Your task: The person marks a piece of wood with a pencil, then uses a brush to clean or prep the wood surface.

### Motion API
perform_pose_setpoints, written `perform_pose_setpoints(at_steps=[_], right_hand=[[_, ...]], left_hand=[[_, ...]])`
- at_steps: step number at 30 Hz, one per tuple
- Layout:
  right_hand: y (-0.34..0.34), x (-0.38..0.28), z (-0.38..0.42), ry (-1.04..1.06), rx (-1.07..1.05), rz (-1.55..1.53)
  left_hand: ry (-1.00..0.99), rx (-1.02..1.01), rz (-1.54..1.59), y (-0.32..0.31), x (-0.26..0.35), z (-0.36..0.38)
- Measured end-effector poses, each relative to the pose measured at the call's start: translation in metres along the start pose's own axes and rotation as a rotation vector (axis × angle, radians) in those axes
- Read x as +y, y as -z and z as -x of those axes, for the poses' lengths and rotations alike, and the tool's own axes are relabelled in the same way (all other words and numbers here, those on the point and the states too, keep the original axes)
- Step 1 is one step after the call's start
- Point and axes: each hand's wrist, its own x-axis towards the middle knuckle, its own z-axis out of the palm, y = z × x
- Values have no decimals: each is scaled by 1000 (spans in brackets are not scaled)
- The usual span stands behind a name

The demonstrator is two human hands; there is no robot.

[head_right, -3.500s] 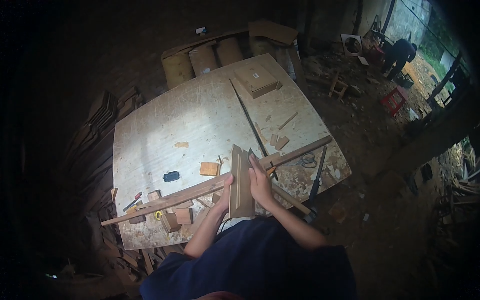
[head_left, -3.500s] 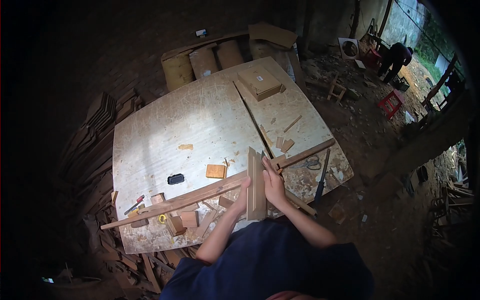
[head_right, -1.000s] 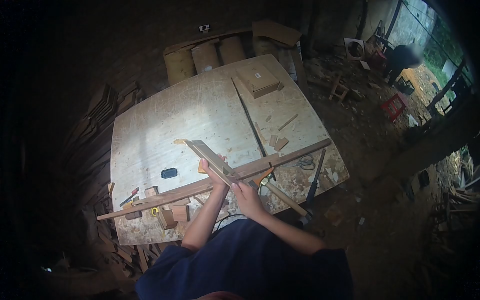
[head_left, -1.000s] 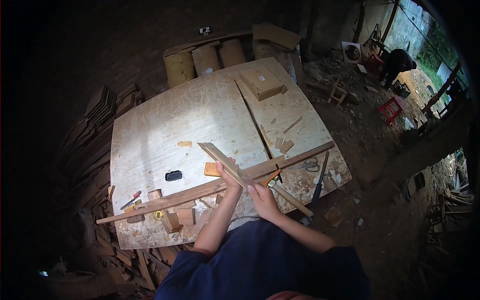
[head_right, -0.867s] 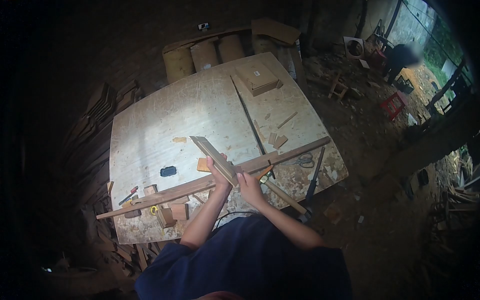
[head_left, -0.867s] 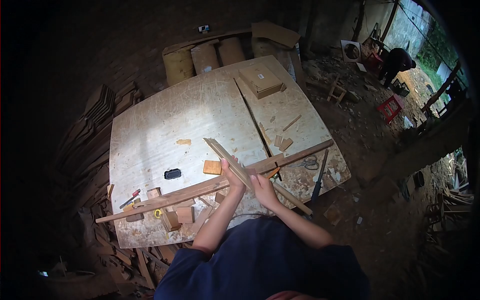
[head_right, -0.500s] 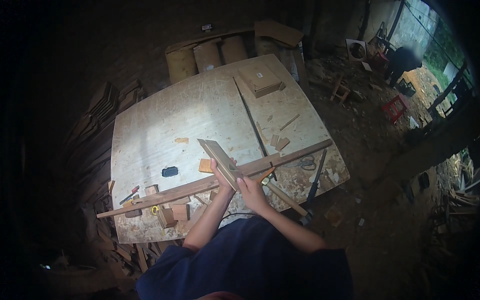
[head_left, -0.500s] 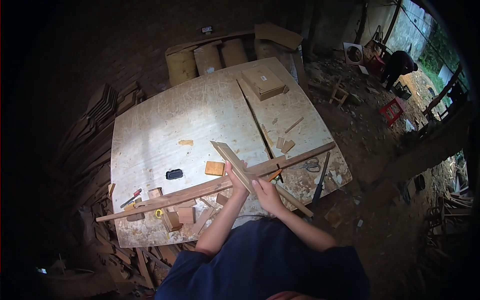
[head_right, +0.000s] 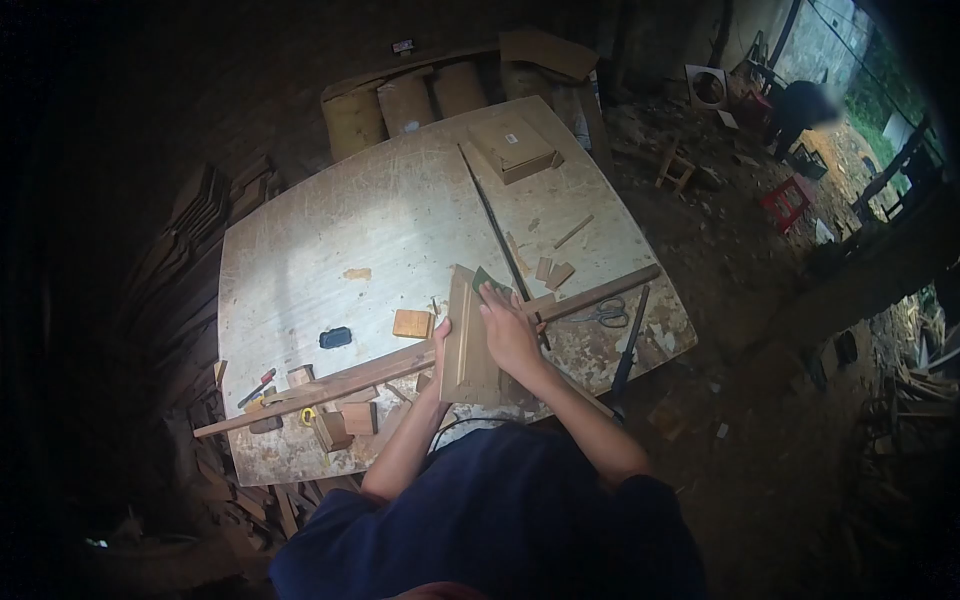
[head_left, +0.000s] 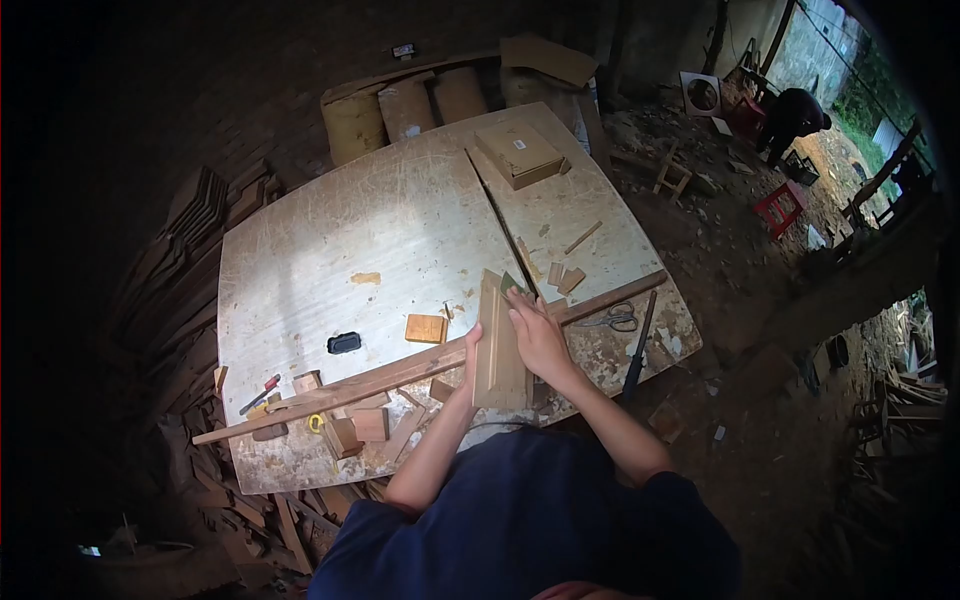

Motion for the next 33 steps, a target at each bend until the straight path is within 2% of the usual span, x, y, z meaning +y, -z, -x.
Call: perform_pose_setpoints(at_steps=[3, 5, 6, 9, 10, 12, 13, 14, 17, 18, 21, 22, 24, 26, 27, 30, 33], right_hand=[[-1, 2, 0, 74, 25, 39], [4, 7, 7, 146, 20, 71], [7, 15, -6, 43, 69, 110], [-4, 2, 4, 171, 75, 92], [0, -13, 10, 286, -14, 106], [2, -3, -2, 234, 29, 160], [6, 8, -9, 207, 46, 190], [6, 24, -17, 47, 62, 145], [3, -3, 9, 204, -4, 155], [5, -17, 24, 262, -83, 139], [21, 15, 18, 76, -29, 108], [23, 28, 12, -13, -9, 123], [15, 12, 34, 77, -49, 119], [12, -21, 52, 135, -100, 88], [10, -9, 47, 92, -58, 108], [20, 36, 22, -90, 0, 153], [15, -3, 47, 140, -16, 165]], left_hand=[[-79, 5, 75, -5, 10, 9], [47, -20, 9, -7, 13, 19], [106, -36, -20, -8, 12, 21], [8, -54, 6, 4, -2, 5], [38, -88, 62, 11, -3, 2], [101, -164, 176, 21, -5, -6], [107, -133, 131, 15, -6, -4], [110, -98, 91, 8, -10, -1], [18, -97, 124, 13, -11, -5], [-23, -111, 160, 20, -12, -6], [68, -90, 131, 38, -16, -7], [38, -67, 132, 32, -21, -2], [-45, -34, 116, 18, -18, -5], [-82, -128, 198, 19, -11, -6], [-96, -181, 239, 18, -10, -7], [5, 64, 20, 3, -13, 3], [-96, -13, 170, 6, -4, -1]])
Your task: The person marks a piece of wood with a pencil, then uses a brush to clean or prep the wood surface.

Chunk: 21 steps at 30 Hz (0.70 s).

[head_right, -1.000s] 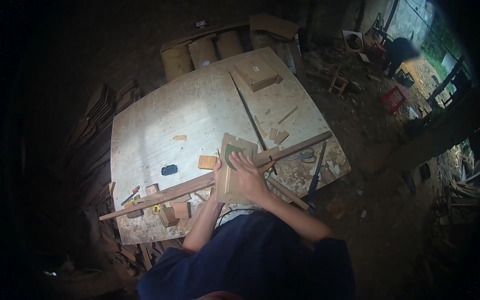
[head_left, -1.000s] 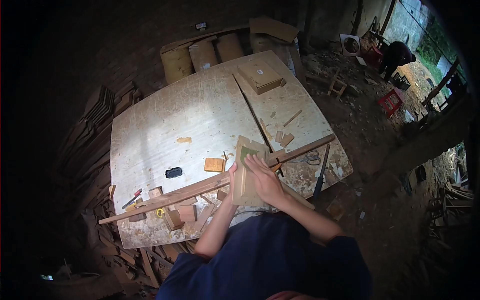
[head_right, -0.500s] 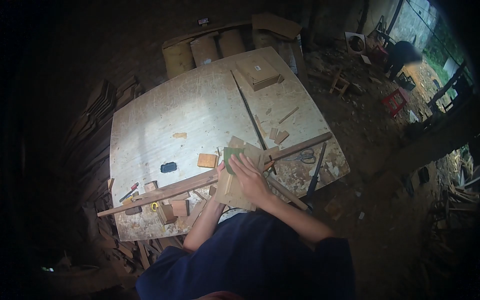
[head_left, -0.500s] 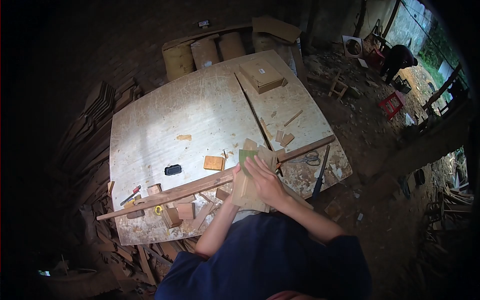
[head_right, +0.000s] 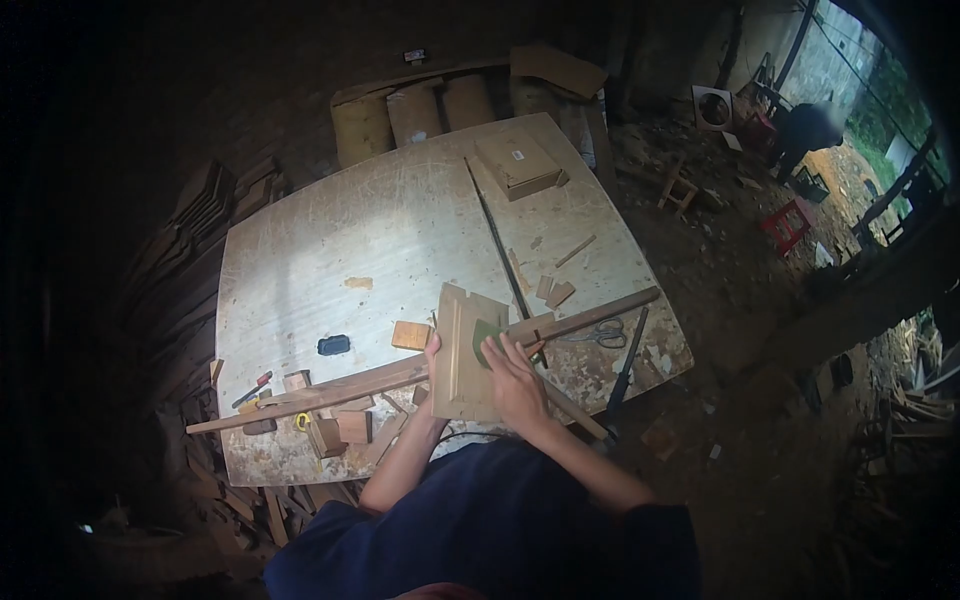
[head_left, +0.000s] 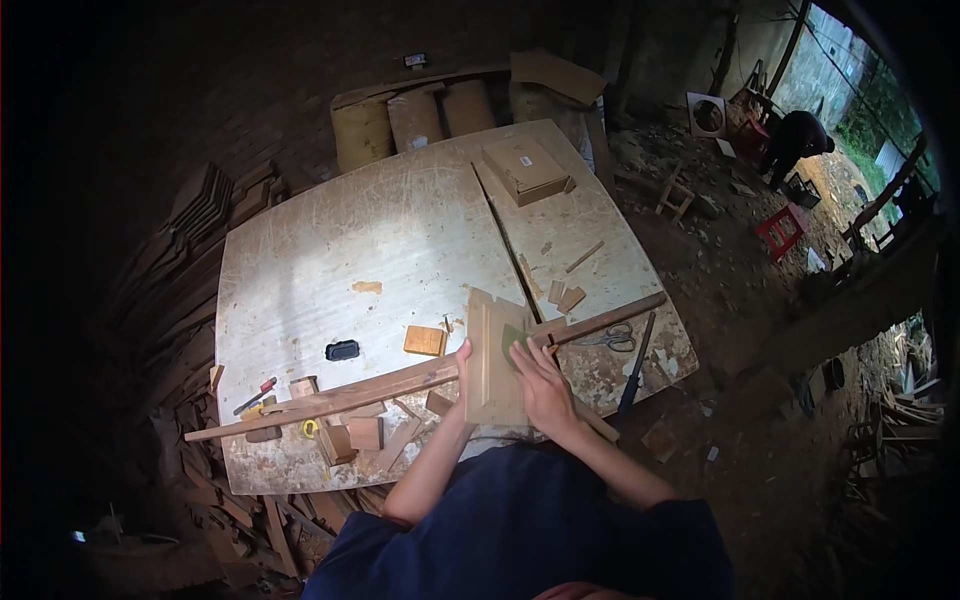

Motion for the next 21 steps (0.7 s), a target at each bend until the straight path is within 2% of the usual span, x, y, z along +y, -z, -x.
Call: perform_pose_setpoints(at_steps=[1, 5, 6, 9, 12, 15, 17, 20, 21], right_hand=[[-2, -7, 9, 36, -32, -40], [-10, 38, 0, -145, 40, 77], [-12, 28, 6, -87, 24, 39], [-7, -16, 21, 66, -23, -43], [-16, 31, 7, -168, -11, 67], [-3, -27, 20, -59, -51, -102], [-5, -22, 22, -6, -77, -143], [-22, 13, 9, -139, -67, 81], [-21, -3, 11, -108, -45, 57]], left_hand=[[16, -4, 3, 5, -2, -2], [97, 50, -68, 3, -11, 2], [120, 79, -110, -2, -12, 4], [109, -273, 97, 17, -7, -2], [71, 138, -179, 2, -19, 6], [53, 81, 59, 11, -8, 2], [-20, 130, 7, 2, -4, 6], [-60, 190, -139, -8, -14, 9], [-77, 202, -204, -10, -12, 6]])
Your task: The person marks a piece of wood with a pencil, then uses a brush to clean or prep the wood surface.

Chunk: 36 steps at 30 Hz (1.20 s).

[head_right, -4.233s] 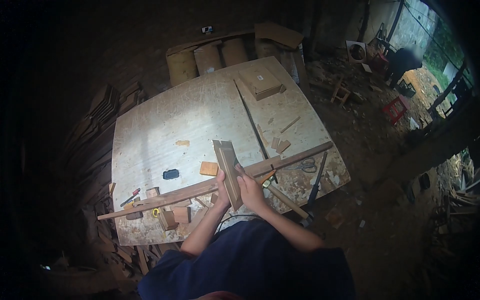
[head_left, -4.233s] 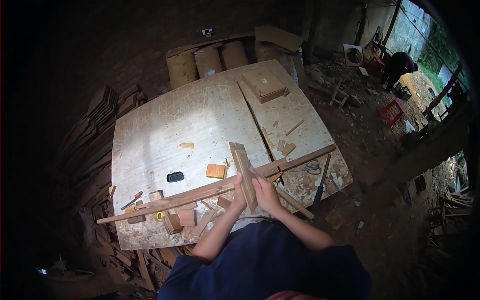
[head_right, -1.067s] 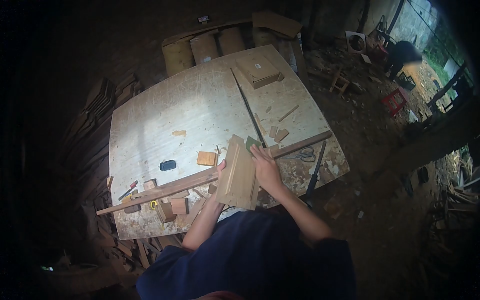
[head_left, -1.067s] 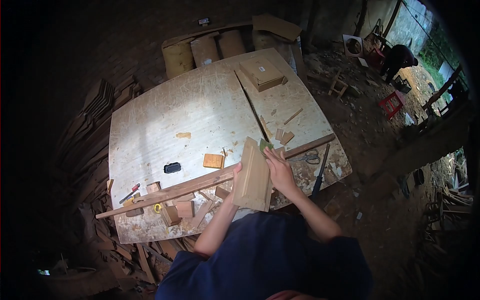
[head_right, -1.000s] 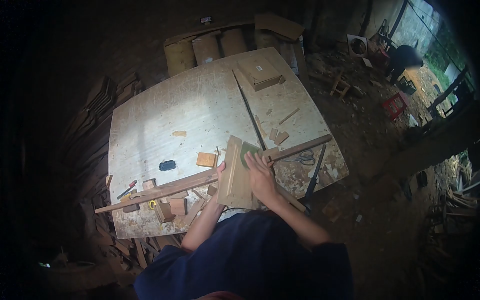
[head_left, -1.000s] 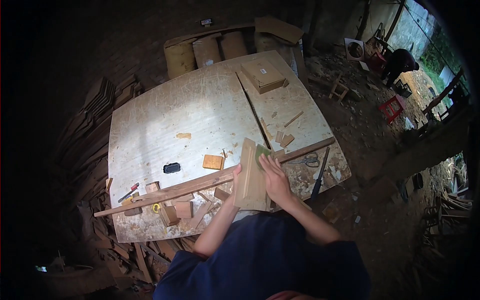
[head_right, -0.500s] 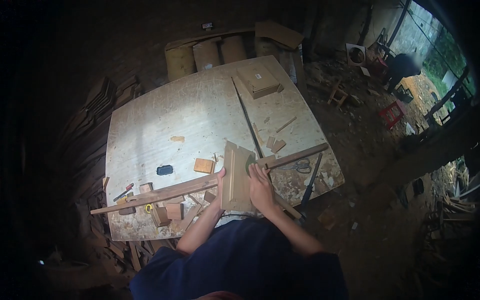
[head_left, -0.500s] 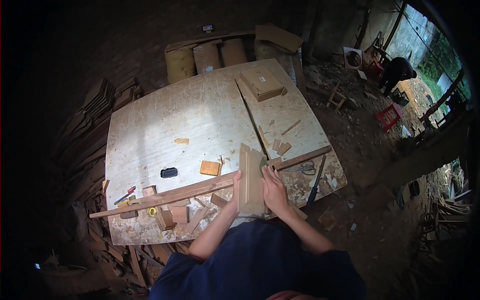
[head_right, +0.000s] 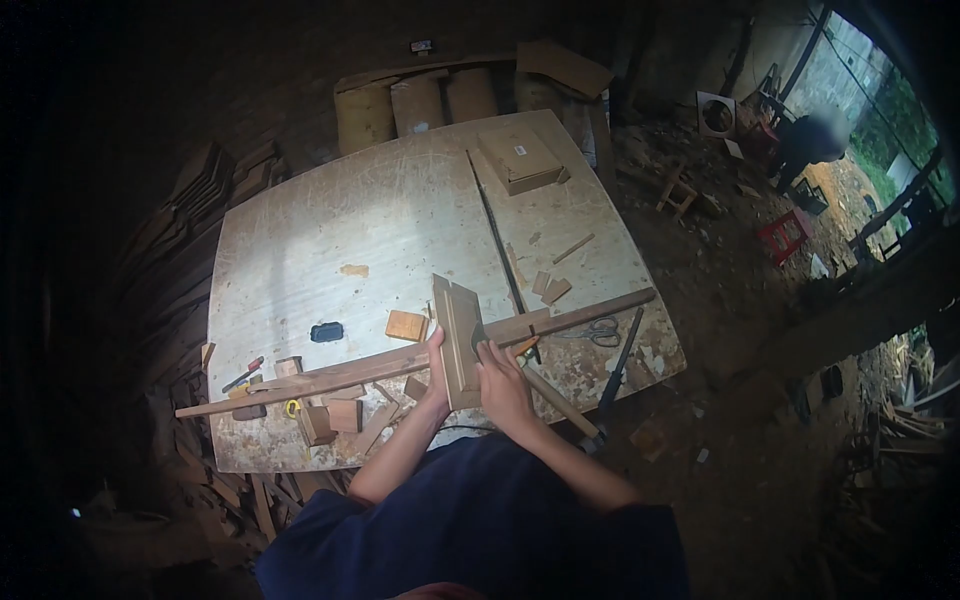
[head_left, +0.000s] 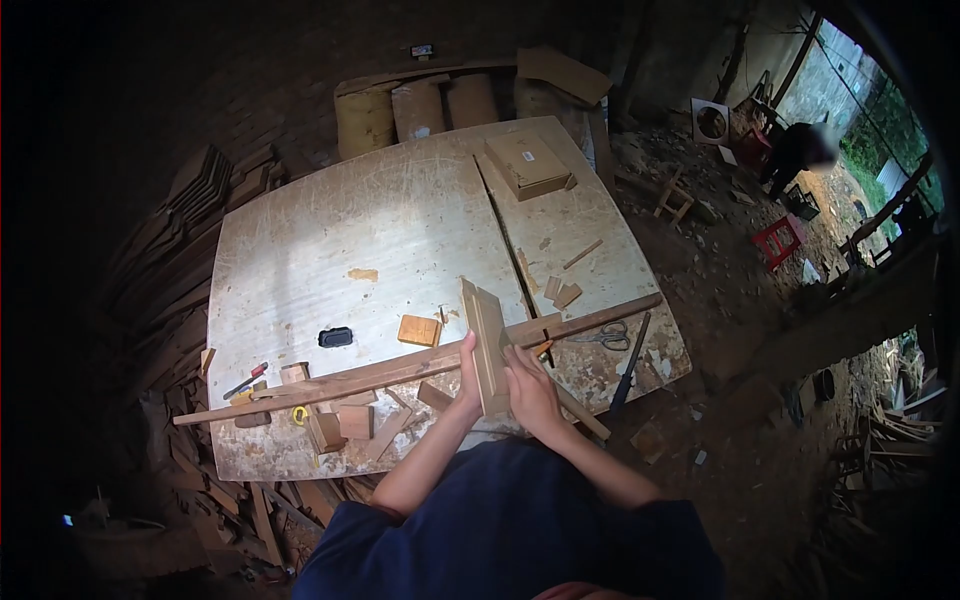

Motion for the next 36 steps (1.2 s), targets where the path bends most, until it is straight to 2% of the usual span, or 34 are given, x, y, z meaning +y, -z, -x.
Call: perform_pose_setpoints(at_steps=[3, 4, 6, 7, 9, 10, 11, 13, 14, 17, 18, 21, 22, 25, 26, 29, 30, 31, 33, 34, 36], right_hand=[[14, -33, 10, 87, -24, -289], [13, -23, 4, 110, 15, -250], [21, -18, -13, -272, -226, -271], [24, -19, -19, -460, -347, -278], [20, -35, 2, -161, -141, -359], [23, -40, 5, -108, -130, -393], [25, -41, 7, -49, -117, -422], [22, -20, -16, -295, -252, -297], [20, -13, -21, -419, -323, -232], [11, -33, -2, -48, -21, -278], [17, -50, 5, -36, 4, -392], [10, -18, -5, -262, -185, -293], [10, -10, -16, -354, -240, -266], [23, -42, -1, -208, -170, -299], [31, -55, 5, -135, -141, -402], [12, -20, -3, -178, -140, -293], [8, -17, -17, -269, -167, -281], [10, -21, -8, -248, -151, -299], [21, -43, 5, -187, -118, -336], [13, -44, 12, -8, 28, -346], [14, -37, 5, -203, -118, -363]], left_hand=[[6, 105, 176, 10, 2, -7], [-21, 74, 100, 7, 1, -7], [-61, 27, -46, 0, -6, 3], [-56, 70, -16, 4, -12, 3], [-72, 150, 40, 6, -9, -6], [-22, 166, 170, 7, -2, -2], [-49, 115, 129, 8, -4, -1], [-105, 10, 56, 7, -7, 1], [-107, 61, -71, 3, -9, 4], [-123, 163, 59, 1, -9, -2], [-74, 158, 185, 7, -5, -4], [-135, 127, 26, 6, -11, 1], [-110, 59, -100, 10, -11, 2], [-137, 188, -25, 15, -14, -10], [-166, 201, 9, 15, -14, -8], [-249, 226, 109, 7, -11, -6], [-239, 221, 46, 3, -10, -5], [-263, 240, 57, 0, -8, -3], [-332, 277, 78, -5, 4, -5], [-366, 311, 168, 3, 1, -13], [-369, 301, 192, 11, -3, -24]])
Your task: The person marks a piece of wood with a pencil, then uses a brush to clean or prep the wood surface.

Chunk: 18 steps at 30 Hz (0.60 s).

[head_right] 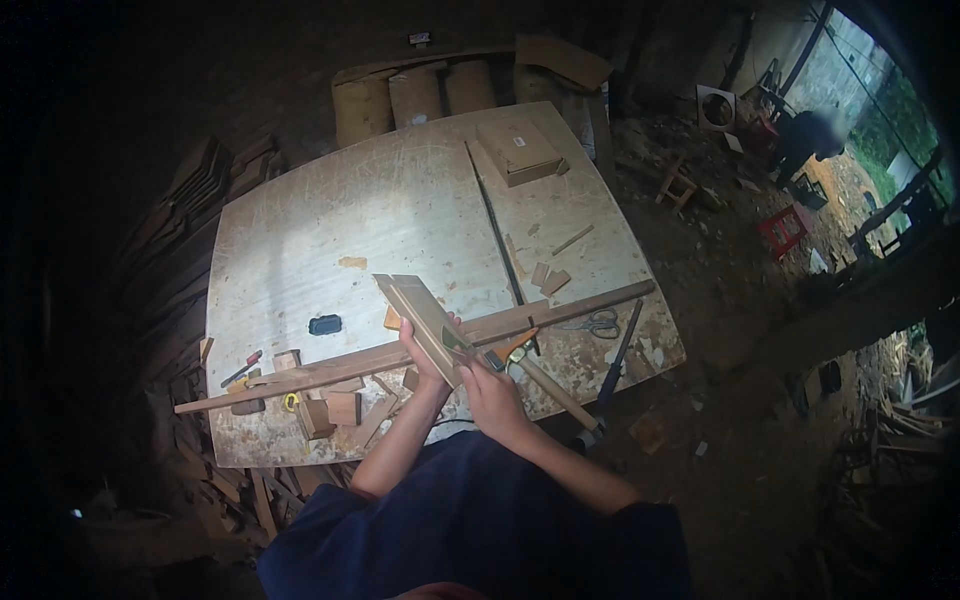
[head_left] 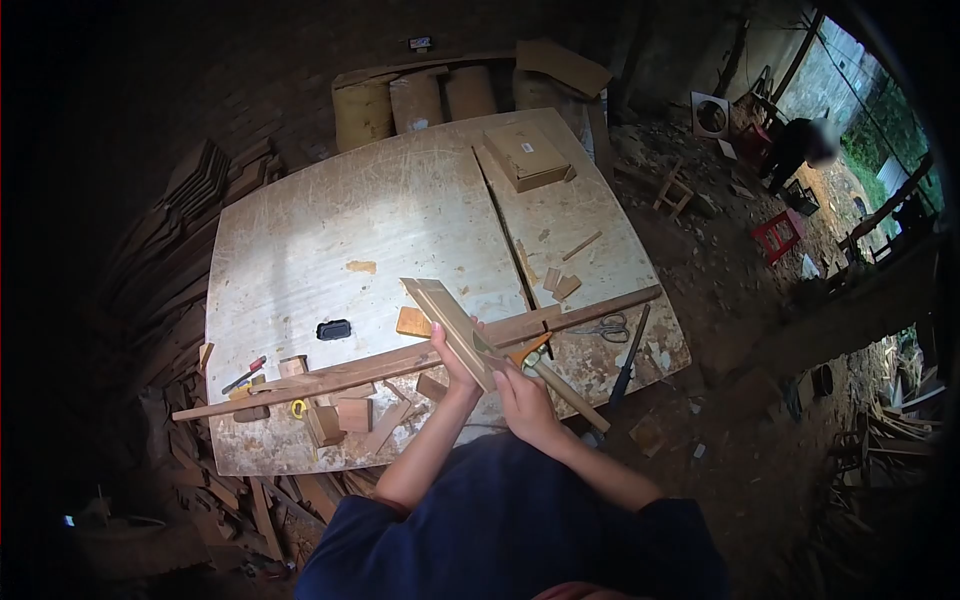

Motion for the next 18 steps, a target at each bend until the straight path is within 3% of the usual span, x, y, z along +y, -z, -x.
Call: perform_pose_setpoints(at_steps=[2, 6, 9, 10, 14, 18], right_hand=[[7, 12, -21, -308, -178, 65], [1, -24, 1, 180, 63, -42], [4, 6, -14, -21, -12, 4], [6, 14, -24, -182, -97, 18], [0, -4, -8, 235, 90, -29], [32, 3, -52, -215, -4, -115]], left_hand=[[-8, 23, -7, 7, -10, -2], [34, 6, 74, -1, 2, 3], [67, -56, 7, -10, 10, 22], [82, -81, -59, -7, 4, 26], [175, -111, -124, -12, 12, 33], [322, -399, -301, -30, 21, 53]])
